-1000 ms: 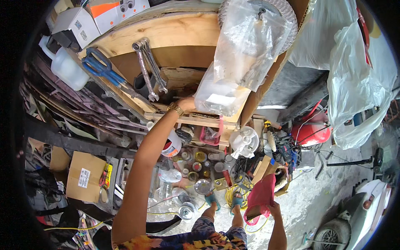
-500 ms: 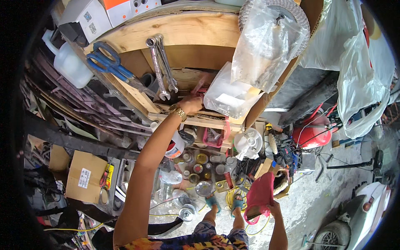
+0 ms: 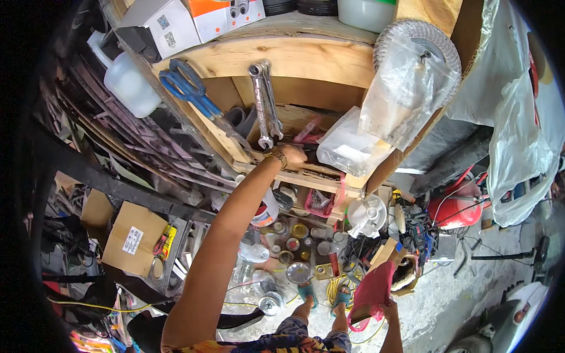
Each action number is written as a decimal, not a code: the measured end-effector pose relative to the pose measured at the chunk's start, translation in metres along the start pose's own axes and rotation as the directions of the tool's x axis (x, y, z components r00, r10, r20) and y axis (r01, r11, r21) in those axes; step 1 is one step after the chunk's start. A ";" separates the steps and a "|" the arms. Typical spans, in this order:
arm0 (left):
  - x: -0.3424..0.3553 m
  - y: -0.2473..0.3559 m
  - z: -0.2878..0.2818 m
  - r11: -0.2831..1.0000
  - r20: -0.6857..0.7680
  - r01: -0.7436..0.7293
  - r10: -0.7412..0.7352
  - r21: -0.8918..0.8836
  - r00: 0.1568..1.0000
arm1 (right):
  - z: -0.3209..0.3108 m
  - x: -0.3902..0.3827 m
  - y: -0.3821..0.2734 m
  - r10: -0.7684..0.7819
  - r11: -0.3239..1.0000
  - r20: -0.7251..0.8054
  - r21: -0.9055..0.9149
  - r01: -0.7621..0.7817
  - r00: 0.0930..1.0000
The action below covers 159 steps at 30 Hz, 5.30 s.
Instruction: Opening several cans of automotive paint and hardener, and mixing them together in a workshop.
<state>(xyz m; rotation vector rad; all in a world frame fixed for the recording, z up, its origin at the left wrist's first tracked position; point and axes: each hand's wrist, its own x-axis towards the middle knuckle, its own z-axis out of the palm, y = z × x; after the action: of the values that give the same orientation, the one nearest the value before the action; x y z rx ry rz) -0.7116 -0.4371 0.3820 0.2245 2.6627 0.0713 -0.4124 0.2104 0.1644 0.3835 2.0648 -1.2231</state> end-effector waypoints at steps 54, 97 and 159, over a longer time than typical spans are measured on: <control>-0.095 0.073 -0.052 0.907 -0.392 0.396 -0.315 0.145 0.864 | -0.097 0.167 -0.031 -0.147 0.983 -0.191 0.083 0.165 0.971; -0.456 0.530 0.609 0.221 0.006 0.261 -0.753 -0.940 0.658 | 0.258 -0.066 0.070 -0.052 0.782 0.757 -0.374 0.498 0.651; -0.359 0.253 1.017 0.228 -0.270 0.266 -0.953 -0.937 -0.134 | 0.482 0.084 0.330 -0.431 0.091 0.850 -0.293 0.952 0.303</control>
<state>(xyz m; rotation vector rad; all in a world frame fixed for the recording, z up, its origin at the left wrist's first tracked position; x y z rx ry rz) 0.1027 -0.2363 -0.3422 -2.2779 2.9258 1.0114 -0.0855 -0.0410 -0.2584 -1.5952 1.9135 -0.5071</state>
